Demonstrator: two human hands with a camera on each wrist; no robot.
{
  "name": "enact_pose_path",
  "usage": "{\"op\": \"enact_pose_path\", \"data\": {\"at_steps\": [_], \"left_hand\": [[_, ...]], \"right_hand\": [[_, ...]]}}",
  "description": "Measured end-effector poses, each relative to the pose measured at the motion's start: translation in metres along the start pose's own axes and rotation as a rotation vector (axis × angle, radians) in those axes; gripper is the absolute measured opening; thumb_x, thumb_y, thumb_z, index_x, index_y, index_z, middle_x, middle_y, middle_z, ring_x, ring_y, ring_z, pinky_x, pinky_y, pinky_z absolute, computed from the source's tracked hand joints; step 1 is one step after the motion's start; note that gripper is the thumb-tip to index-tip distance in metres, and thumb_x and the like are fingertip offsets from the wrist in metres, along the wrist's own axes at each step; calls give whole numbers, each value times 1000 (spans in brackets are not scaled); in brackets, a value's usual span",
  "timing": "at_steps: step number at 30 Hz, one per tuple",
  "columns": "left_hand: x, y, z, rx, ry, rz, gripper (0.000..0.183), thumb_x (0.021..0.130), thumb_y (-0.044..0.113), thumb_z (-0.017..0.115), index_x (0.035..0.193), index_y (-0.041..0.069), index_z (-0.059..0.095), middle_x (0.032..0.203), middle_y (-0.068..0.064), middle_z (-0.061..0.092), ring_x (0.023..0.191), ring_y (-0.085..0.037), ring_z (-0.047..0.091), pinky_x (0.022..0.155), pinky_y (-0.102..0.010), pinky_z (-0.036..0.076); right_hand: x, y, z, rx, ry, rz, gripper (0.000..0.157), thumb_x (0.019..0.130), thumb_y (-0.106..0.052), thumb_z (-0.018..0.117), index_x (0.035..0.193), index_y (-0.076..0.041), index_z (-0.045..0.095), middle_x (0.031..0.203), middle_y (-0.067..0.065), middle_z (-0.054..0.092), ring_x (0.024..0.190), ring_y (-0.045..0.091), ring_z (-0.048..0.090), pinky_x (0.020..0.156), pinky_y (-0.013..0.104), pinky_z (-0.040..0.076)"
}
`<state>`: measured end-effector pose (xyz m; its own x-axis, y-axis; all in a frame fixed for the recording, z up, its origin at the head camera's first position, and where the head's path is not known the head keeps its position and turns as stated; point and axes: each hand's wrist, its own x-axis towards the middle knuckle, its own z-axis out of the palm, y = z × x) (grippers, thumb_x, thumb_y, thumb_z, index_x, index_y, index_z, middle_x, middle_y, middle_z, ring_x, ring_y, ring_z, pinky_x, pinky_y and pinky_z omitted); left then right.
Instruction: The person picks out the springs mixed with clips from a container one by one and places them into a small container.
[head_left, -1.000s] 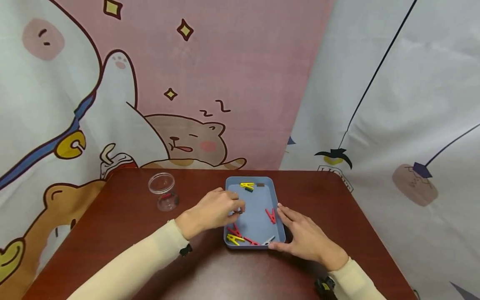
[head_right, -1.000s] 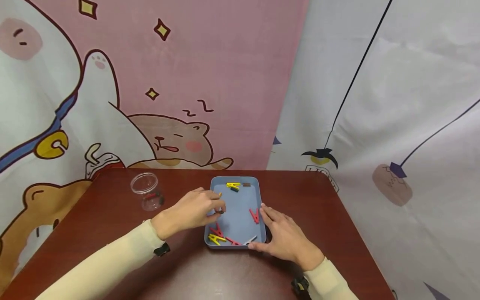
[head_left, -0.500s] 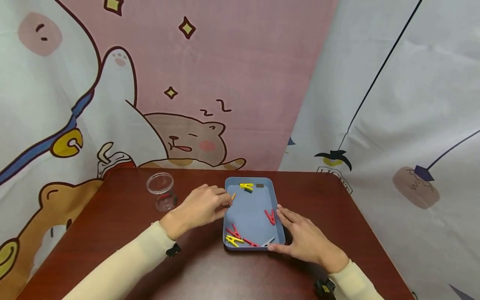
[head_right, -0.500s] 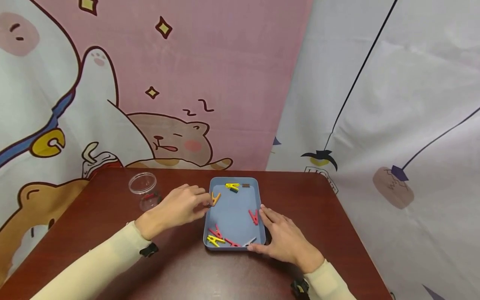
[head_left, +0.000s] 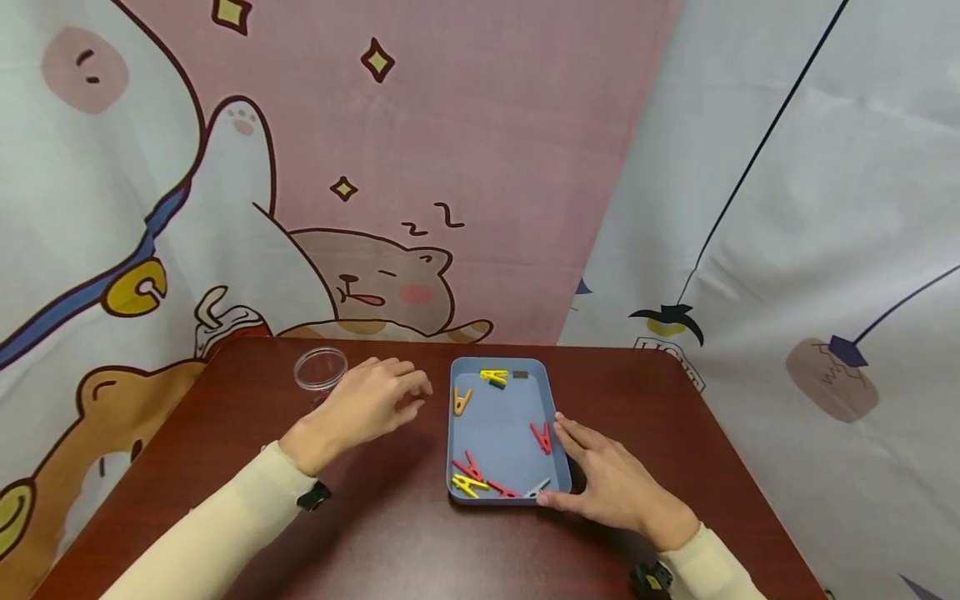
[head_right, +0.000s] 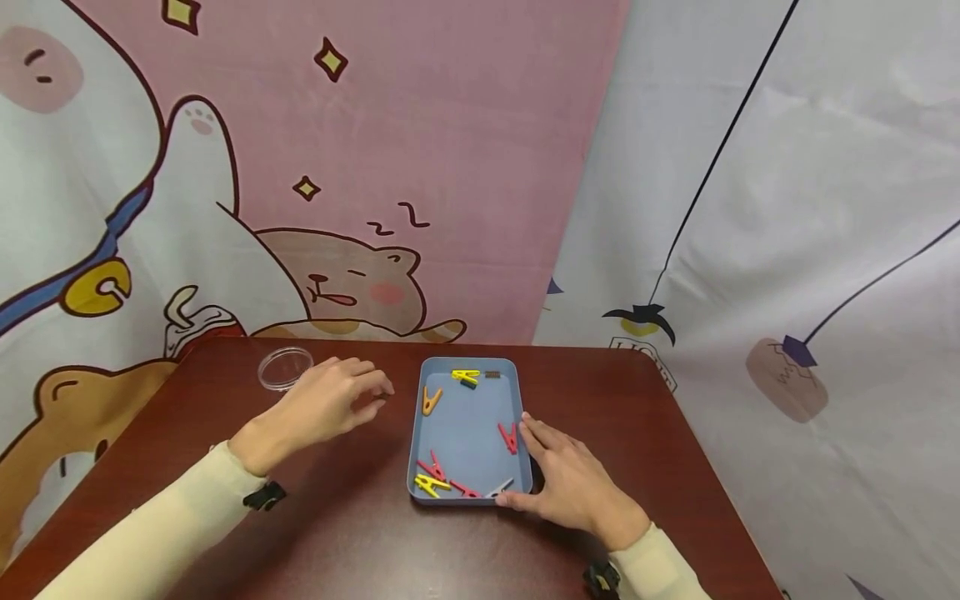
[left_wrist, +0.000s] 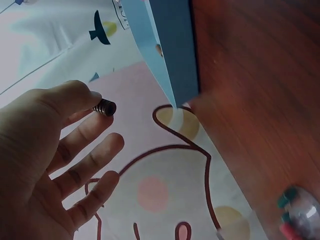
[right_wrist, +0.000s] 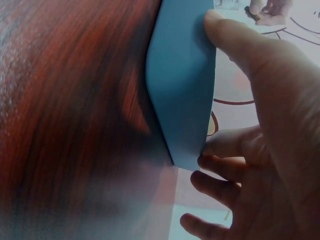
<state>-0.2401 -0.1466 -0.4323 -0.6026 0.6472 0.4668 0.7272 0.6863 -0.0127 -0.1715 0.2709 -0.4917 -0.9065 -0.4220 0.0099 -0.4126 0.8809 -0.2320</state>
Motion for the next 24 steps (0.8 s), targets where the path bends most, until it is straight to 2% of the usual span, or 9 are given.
{"op": "enact_pose_path", "data": {"at_steps": [12,19,24], "left_hand": [[-18,-27,-19,30,42,-41,19,96,16,95,110,20,84,103,5,83,90,-16,76,80,-43,63],[-27,-47,-28,44,78,-74,17,98,15,93,112,18,84,102,3,82,76,-16,72,69,-38,62],[-34,-60,-33,31,73,-110,20,97,11,93,114,16,85,104,-1,83,74,-16,73,68,-40,65]], "right_hand": [[-1,0,0,-11,-1,-10,125,91,-94,72,176,-5,50,187,15,45,162,43,60,124,67,57],[0,0,0,-14,-3,-9,126,91,-95,72,176,-5,49,187,15,45,161,43,60,123,67,57],[0,0,2,-19,0,-7,125,91,-94,72,176,-5,49,187,14,45,161,43,60,123,66,57]]}}
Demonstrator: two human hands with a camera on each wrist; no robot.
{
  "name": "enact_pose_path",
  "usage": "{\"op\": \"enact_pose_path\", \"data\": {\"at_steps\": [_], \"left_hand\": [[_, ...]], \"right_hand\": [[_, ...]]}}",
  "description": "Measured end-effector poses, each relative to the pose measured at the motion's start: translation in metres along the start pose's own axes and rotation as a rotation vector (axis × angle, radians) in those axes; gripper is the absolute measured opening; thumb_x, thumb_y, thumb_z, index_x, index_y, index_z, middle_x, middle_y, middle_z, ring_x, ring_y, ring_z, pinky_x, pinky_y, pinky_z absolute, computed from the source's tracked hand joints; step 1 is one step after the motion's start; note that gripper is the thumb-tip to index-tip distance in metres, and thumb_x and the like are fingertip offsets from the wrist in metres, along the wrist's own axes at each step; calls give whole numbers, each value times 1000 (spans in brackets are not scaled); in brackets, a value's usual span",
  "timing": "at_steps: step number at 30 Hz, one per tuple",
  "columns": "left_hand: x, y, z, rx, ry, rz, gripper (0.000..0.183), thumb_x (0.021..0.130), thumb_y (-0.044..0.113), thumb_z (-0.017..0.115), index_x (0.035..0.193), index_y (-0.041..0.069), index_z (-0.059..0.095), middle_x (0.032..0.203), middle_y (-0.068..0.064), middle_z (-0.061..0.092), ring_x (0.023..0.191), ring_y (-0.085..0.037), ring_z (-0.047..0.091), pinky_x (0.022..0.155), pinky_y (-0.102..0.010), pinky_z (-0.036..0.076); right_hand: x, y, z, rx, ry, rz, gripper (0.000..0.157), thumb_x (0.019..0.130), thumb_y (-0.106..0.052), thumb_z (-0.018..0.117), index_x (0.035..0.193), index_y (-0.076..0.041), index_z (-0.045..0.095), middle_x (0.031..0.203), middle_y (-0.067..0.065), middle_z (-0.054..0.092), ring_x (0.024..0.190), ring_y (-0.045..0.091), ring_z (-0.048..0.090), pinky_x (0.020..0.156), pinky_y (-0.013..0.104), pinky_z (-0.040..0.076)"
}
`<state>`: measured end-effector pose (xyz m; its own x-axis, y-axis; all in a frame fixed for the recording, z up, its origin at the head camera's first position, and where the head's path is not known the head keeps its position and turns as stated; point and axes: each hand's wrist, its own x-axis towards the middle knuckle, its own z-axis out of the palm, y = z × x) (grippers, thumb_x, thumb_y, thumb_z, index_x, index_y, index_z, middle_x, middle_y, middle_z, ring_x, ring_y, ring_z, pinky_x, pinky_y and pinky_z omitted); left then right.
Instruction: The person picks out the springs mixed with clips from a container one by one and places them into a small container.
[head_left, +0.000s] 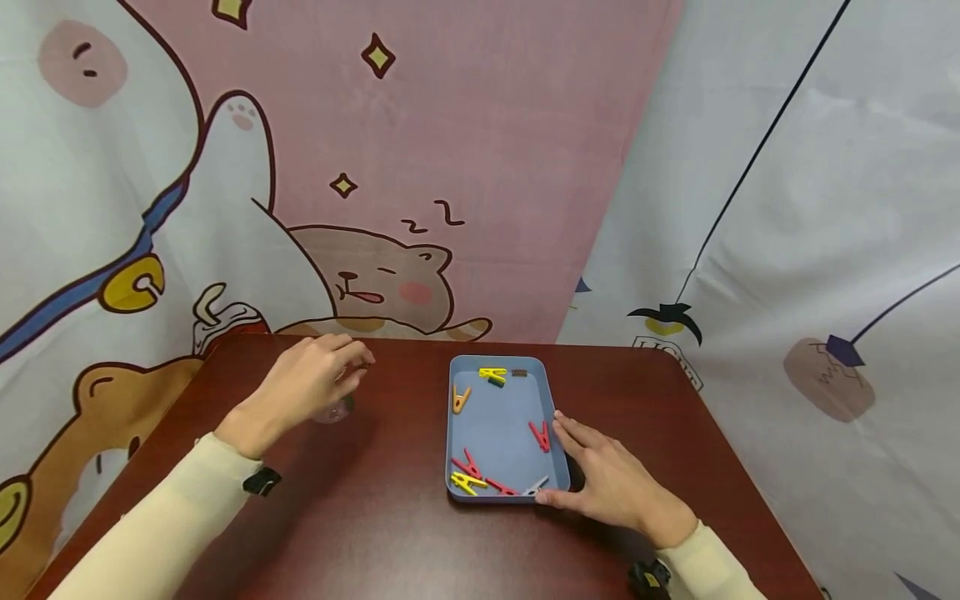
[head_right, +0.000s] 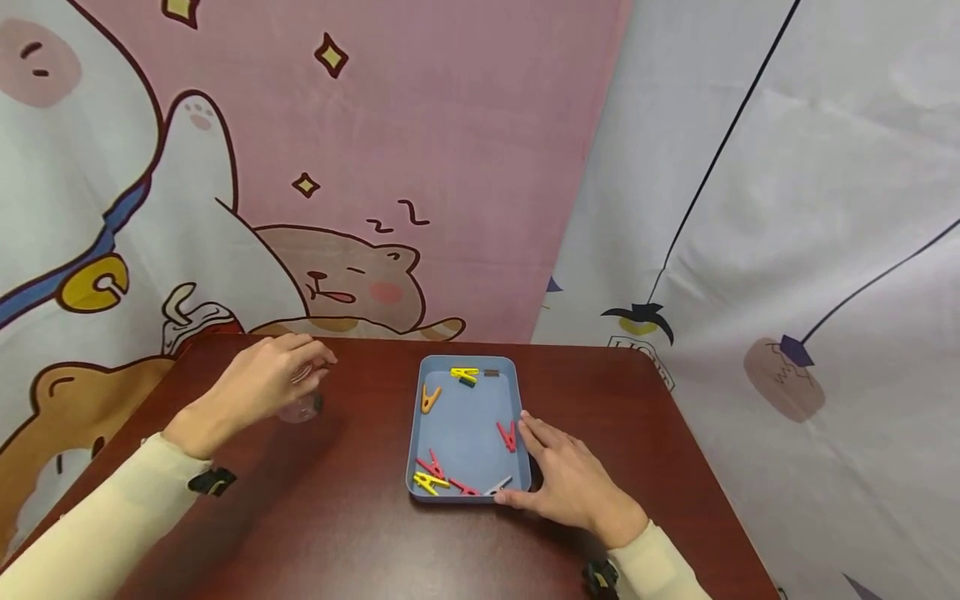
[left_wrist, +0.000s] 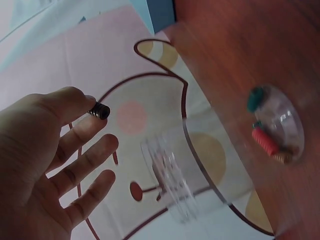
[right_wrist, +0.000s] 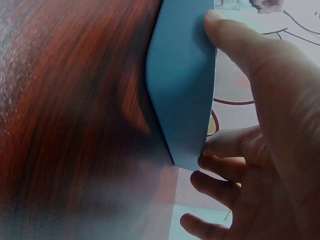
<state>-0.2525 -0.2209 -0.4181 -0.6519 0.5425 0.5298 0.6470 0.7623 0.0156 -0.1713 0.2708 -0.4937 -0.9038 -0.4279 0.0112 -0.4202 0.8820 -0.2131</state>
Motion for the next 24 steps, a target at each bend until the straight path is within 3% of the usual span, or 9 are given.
{"op": "enact_pose_path", "data": {"at_steps": [13,24], "left_hand": [[-12,-26,-16,6,-34,-73,20,98,8,93,113,18,85,108,-2,84,95,-26,81,78,-50,68],[-23,-44,-17,24,-98,-93,21,99,9,92,117,18,85,111,-2,85,91,-28,83,77,-52,67]], "right_hand": [[1,0,-2,-3,-11,3,127,91,-96,71,176,-5,48,188,14,44,162,43,59,124,67,57],[2,1,-1,-5,-4,-5,126,91,-96,70,175,-5,50,187,14,45,162,44,59,124,67,56]]}}
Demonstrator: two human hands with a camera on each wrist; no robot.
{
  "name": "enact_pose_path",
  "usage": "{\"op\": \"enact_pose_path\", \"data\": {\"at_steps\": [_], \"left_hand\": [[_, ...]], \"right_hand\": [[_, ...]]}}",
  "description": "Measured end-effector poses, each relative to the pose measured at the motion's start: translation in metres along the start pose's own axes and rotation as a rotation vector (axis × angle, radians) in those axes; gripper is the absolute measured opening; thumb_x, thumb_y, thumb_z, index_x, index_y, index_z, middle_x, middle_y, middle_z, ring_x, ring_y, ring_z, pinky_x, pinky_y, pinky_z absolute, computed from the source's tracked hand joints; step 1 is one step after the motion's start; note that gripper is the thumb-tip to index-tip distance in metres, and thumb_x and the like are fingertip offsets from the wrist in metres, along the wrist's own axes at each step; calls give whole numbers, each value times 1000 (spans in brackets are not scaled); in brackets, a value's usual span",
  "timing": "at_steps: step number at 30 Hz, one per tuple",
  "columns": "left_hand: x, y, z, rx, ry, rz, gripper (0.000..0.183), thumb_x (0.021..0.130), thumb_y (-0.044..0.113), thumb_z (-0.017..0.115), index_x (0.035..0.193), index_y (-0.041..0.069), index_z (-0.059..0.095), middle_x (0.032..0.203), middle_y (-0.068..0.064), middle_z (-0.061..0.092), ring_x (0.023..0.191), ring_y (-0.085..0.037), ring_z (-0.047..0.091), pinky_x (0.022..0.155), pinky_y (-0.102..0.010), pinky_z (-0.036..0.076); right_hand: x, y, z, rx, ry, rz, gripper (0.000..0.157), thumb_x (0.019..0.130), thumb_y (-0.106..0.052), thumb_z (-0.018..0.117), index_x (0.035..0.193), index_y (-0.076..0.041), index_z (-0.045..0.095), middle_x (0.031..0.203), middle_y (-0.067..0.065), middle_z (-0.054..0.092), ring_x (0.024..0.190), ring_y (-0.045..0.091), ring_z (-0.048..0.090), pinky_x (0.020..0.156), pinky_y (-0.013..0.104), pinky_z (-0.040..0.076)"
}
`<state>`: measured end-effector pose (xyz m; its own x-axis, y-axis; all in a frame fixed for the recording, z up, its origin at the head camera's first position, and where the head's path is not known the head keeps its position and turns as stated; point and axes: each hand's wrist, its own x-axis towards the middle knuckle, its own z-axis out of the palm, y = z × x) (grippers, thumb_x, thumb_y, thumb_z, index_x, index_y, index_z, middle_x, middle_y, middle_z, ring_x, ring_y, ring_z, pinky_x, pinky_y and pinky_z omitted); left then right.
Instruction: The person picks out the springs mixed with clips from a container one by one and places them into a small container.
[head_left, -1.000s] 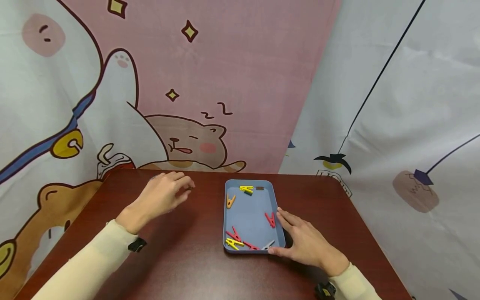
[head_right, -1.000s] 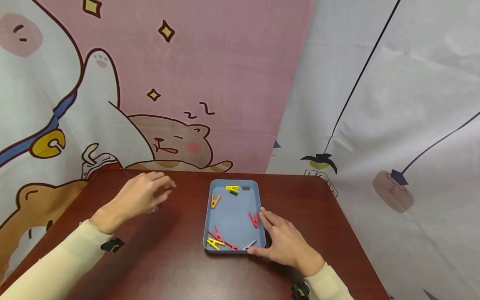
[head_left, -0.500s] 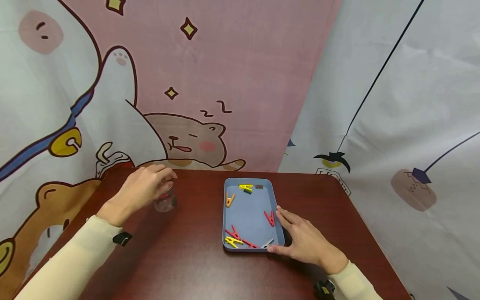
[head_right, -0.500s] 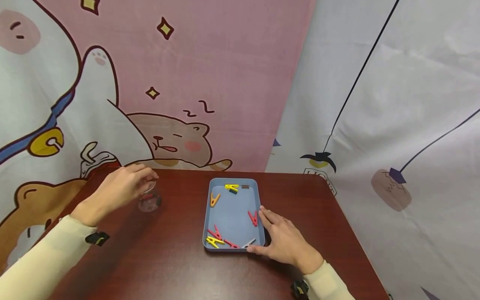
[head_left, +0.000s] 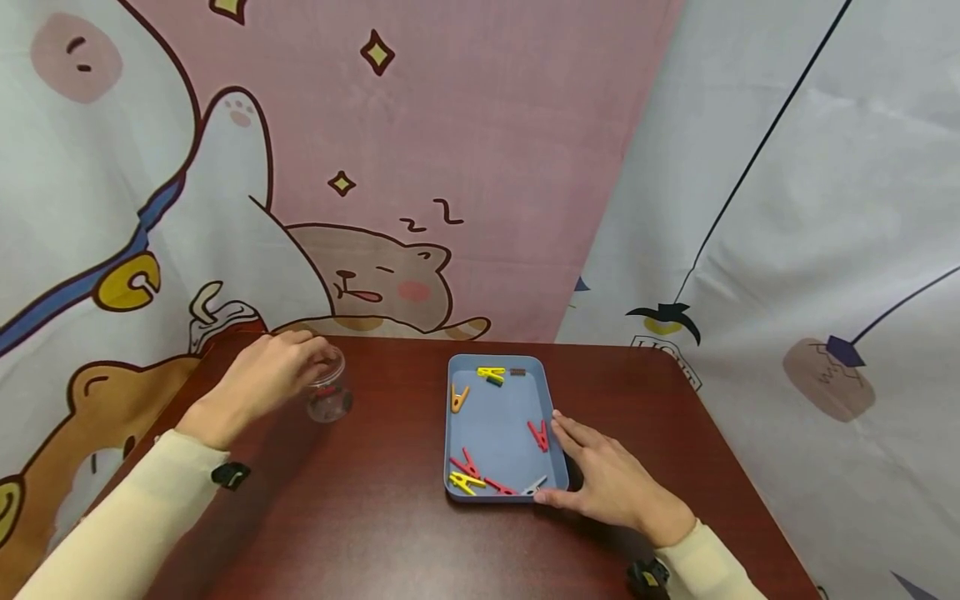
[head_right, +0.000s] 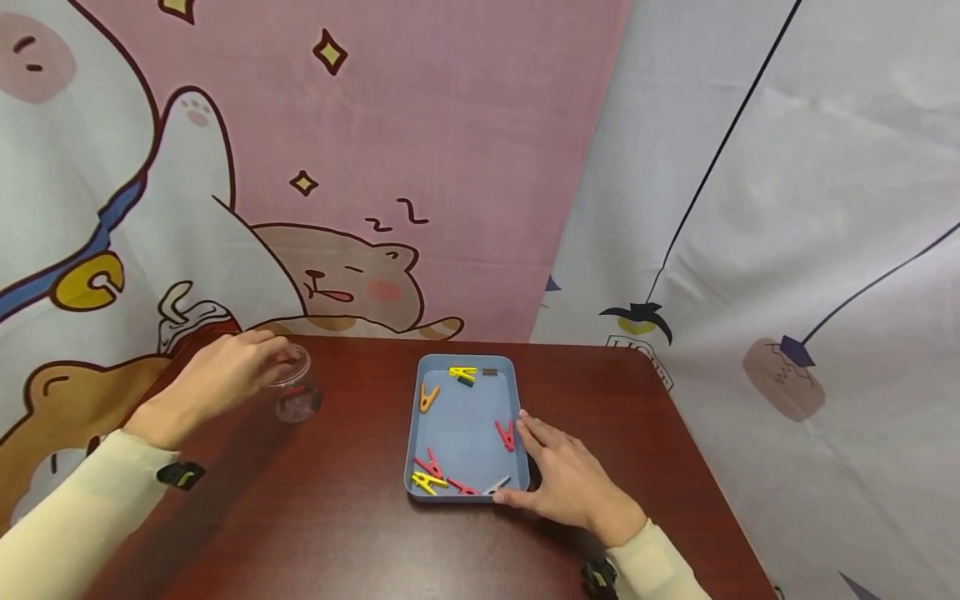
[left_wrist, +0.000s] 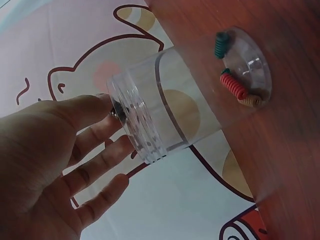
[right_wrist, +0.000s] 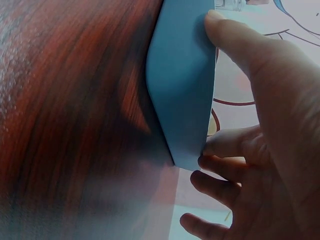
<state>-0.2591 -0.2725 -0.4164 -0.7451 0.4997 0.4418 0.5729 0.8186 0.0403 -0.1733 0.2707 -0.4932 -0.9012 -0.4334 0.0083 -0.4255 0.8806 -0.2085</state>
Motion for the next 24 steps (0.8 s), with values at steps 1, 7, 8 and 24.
{"op": "enact_pose_path", "data": {"at_steps": [1,7,8,24], "left_hand": [[0,-1,0,4,-7,0,21,99,10,92,117,18,85,111,-2,84,91,-28,83,77,-52,67],[-2,-4,0,10,-58,-7,22,99,8,91,119,17,85,109,-2,85,90,-28,83,78,-52,67],[-3,-5,0,8,-64,-11,22,99,8,90,119,17,86,109,-2,85,90,-28,83,78,-52,68],[-1,-3,-3,-6,-101,-29,24,101,10,89,124,17,88,115,-3,86,97,-29,85,83,-52,68]], "right_hand": [[0,0,0,-1,1,-1,126,91,-96,70,175,-5,50,187,14,45,162,43,59,124,67,56],[0,0,0,-3,4,0,125,91,-96,71,175,-4,50,187,14,45,162,43,60,124,66,57],[0,0,0,-3,3,1,126,91,-96,71,175,-5,50,187,14,45,162,43,60,124,66,57],[0,-1,-1,1,-4,9,126,91,-95,73,176,-5,49,188,14,44,162,43,59,124,68,56]]}}
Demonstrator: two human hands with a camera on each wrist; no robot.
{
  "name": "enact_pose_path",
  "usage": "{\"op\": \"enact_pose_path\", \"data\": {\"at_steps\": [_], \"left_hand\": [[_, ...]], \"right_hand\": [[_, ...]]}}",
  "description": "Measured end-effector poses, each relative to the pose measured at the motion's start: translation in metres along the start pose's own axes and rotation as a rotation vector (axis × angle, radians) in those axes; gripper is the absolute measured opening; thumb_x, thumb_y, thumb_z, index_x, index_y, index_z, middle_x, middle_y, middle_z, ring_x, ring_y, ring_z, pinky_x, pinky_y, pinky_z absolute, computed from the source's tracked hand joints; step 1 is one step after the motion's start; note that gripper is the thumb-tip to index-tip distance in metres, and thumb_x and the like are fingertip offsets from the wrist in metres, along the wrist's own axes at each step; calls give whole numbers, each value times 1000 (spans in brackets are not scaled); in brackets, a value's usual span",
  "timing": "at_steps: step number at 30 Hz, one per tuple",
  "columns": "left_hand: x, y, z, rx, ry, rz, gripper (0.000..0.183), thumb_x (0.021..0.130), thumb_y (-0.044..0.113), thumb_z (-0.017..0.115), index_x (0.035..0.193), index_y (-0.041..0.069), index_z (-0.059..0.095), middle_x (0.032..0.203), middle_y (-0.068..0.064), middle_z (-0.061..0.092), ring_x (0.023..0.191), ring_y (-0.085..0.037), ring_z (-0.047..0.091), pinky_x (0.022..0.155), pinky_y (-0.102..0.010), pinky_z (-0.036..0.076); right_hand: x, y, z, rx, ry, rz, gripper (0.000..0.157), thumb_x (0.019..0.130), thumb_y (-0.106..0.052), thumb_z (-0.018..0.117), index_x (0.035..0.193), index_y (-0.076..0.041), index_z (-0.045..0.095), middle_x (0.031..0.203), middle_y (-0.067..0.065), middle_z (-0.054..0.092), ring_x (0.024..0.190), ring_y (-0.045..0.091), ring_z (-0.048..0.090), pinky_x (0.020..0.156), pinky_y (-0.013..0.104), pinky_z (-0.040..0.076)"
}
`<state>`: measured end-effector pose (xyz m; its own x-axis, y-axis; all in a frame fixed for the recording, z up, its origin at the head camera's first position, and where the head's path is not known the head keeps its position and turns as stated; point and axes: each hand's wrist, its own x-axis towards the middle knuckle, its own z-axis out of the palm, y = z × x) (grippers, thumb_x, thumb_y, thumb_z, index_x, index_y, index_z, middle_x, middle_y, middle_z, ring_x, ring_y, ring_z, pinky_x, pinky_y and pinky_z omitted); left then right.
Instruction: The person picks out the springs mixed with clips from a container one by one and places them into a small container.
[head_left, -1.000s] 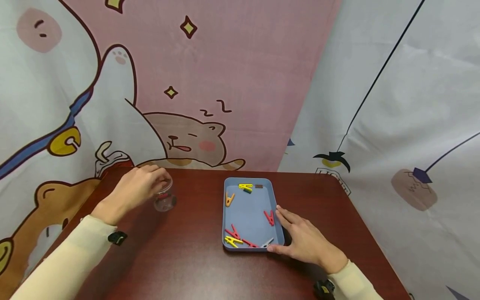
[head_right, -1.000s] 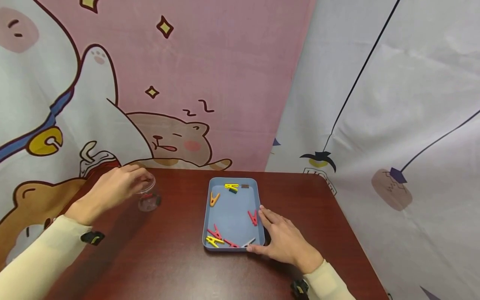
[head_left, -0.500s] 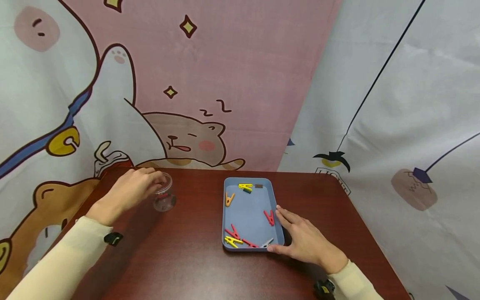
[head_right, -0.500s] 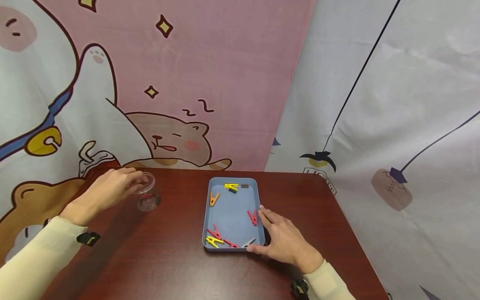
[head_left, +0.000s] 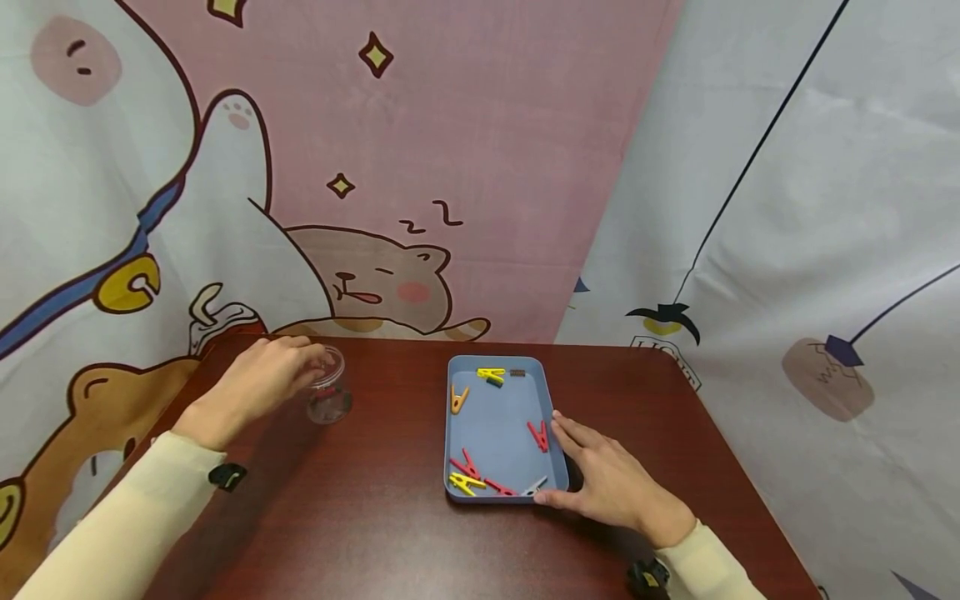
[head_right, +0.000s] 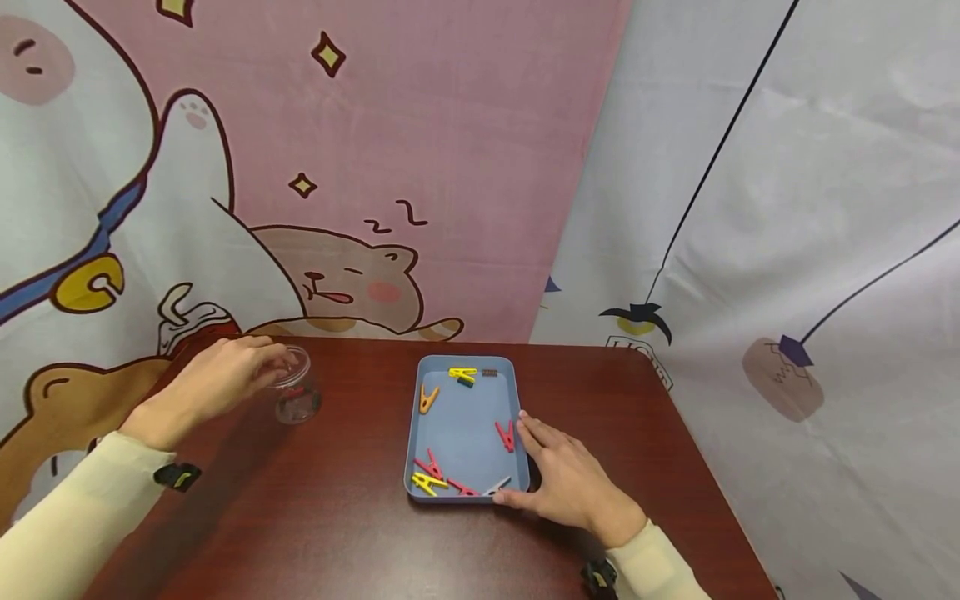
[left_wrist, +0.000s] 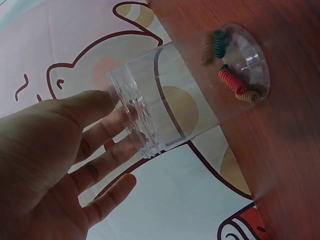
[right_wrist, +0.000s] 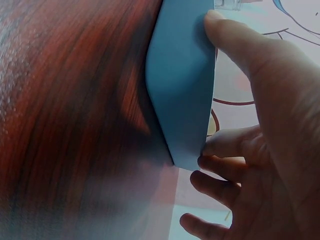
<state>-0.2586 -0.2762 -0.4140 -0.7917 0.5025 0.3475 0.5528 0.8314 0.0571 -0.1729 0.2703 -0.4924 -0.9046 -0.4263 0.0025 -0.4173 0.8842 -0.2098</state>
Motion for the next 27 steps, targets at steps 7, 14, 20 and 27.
{"op": "enact_pose_path", "data": {"at_steps": [7,14,20,27], "left_hand": [[-3,1,0,9,13,-1,23,101,11,91,123,16,88,115,-3,86,96,-28,85,83,-51,69],[-7,2,3,8,45,1,22,99,12,93,120,16,88,113,-2,86,94,-27,84,81,-52,69],[-4,8,2,23,87,13,20,98,13,93,117,16,87,108,-4,84,88,-28,82,76,-53,67],[2,17,-1,34,150,34,17,99,14,91,115,15,87,107,-5,83,93,-31,81,80,-56,66]], "right_hand": [[0,-1,0,-5,13,-4,124,92,-94,72,175,-4,50,187,14,45,161,43,60,123,67,57],[-3,-2,0,9,7,13,125,90,-94,74,176,-6,49,187,13,45,162,43,59,123,68,57],[-5,-1,1,20,14,15,125,90,-93,75,175,-6,50,187,14,46,162,43,60,123,68,57],[-2,1,2,9,22,-9,126,90,-96,72,175,-5,50,187,14,46,161,42,60,122,67,58]]}}
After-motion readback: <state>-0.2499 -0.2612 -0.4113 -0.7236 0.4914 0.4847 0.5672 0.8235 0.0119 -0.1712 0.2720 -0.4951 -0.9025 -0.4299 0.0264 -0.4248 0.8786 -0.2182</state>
